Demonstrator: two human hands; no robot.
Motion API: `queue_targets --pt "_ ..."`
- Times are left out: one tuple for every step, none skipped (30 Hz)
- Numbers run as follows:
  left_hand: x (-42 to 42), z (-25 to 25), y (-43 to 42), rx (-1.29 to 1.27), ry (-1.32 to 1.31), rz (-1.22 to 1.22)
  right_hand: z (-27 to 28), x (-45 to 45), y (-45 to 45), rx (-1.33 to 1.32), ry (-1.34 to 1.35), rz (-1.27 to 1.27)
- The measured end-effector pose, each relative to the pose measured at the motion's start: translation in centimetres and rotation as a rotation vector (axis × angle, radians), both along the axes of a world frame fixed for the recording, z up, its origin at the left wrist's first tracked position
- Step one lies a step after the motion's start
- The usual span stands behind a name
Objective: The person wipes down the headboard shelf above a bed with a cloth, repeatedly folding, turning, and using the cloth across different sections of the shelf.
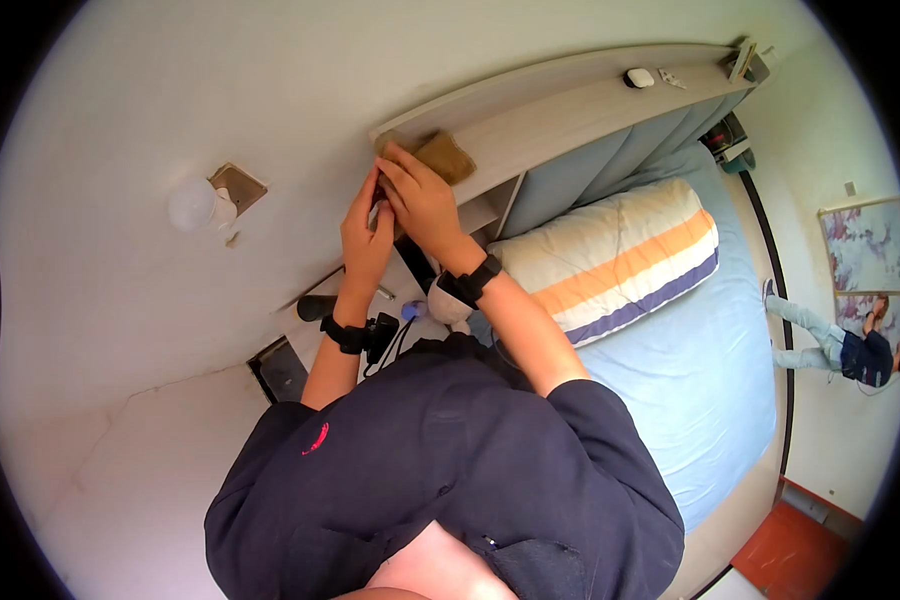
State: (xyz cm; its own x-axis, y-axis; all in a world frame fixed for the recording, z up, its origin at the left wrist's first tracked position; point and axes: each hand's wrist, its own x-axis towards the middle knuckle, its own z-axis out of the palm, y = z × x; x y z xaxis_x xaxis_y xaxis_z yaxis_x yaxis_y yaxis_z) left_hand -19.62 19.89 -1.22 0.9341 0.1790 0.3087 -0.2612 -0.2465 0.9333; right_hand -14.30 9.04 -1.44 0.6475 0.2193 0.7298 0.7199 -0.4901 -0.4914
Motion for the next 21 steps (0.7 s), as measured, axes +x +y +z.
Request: queue_targets --pt "0.0 -0.2 0.1 0.003 0.001 -0.001 -0.2 0.1 -0.1 0.014 -0.083 0.037" --pt "0.0 -0.6 0.1 0.079 -0.057 0.028 -0.3 0.0 -0.3 0.017 -0.083 0.036" --pt "0.0 -0.9 0.1 0.154 -0.114 0.057 -0.5 -0.2 -0.5 0.027 -0.109 0.064" --pt "-0.1 -1.0 0.1 0.155 -0.113 0.057 -0.6 -0.4 -0.8 0.036 -0.134 0.092" --pt "-0.3 -1.2 0.0 0.201 -0.125 0.054 -0.7 -0.8 -1.0 0.036 -0.132 0.092" --pt "-0.4 -1.4 0.0 0.247 -0.136 0.049 -1.0 -1.3 -1.3 0.024 -0.111 0.094" --pt "-0.7 -1.6 -0.2 0.245 -0.134 0.046 -1.2 -1.9 -1.7 0.012 -0.089 0.094" --pt "-1.0 -1.7 -0.3 0.216 -0.102 0.019 -1.4 -2.6 -2.2 0.010 -0.087 0.090" --pt "-1.3 -1.8 -0.5 0.188 -0.071 -0.006 -1.6 -3.2 -2.7 -0.004 -0.072 0.076" --pt "-1.6 -1.6 -0.5 0.186 -0.072 -0.010 -1.7 -3.8 -3.3 -0.019 -0.057 0.063" --pt "-1.9 -1.4 -0.6 0.200 -0.068 -0.027 -1.8 -4.4 -3.8 -0.019 -0.056 0.060" --pt "-2.1 -1.1 -0.6 0.213 -0.064 -0.044 -1.8 -4.8 -4.4 -0.001 0.006 0.081" --pt "-2.3 -0.9 -0.5 0.212 -0.065 -0.046 -1.6 -5.1 -4.9 0.017 0.067 0.102" --pt "-2.5 -0.6 -0.3 0.237 -0.053 -0.099 -1.3 -5.5 -5.4 0.015 0.067 0.100" --pt "-2.6 -0.3 -0.2 0.263 -0.042 -0.152 -0.9 -5.7 -6.0 0.017 0.093 0.105" --pt "-2.6 0.1 -0.3 0.261 -0.046 -0.155 -0.2 -5.6 -6.3 0.019 0.116 0.108" --pt "-2.5 0.7 -0.5 0.263 -0.137 -0.141 0.8 -5.3 -6.5 0.016 0.113 0.105" --pt "-2.3 1.5 -0.7 0.265 -0.230 -0.127 1.9 -4.9 -6.6 0.004 0.043 0.082" --pt "-1.9 2.4 -0.7 0.263 -0.235 -0.129 3.1 -4.5 -6.7 -0.008 -0.026 0.057" --pt "-1.6 3.3 -0.7 0.300 -0.312 -0.083 4.4 -3.6 -6.6 0.019 -0.105 0.031" --pt "-1.2 4.2 -0.7 0.335 -0.389 -0.037 5.8 -2.7 -6.4 0.017 -0.110 0.027"
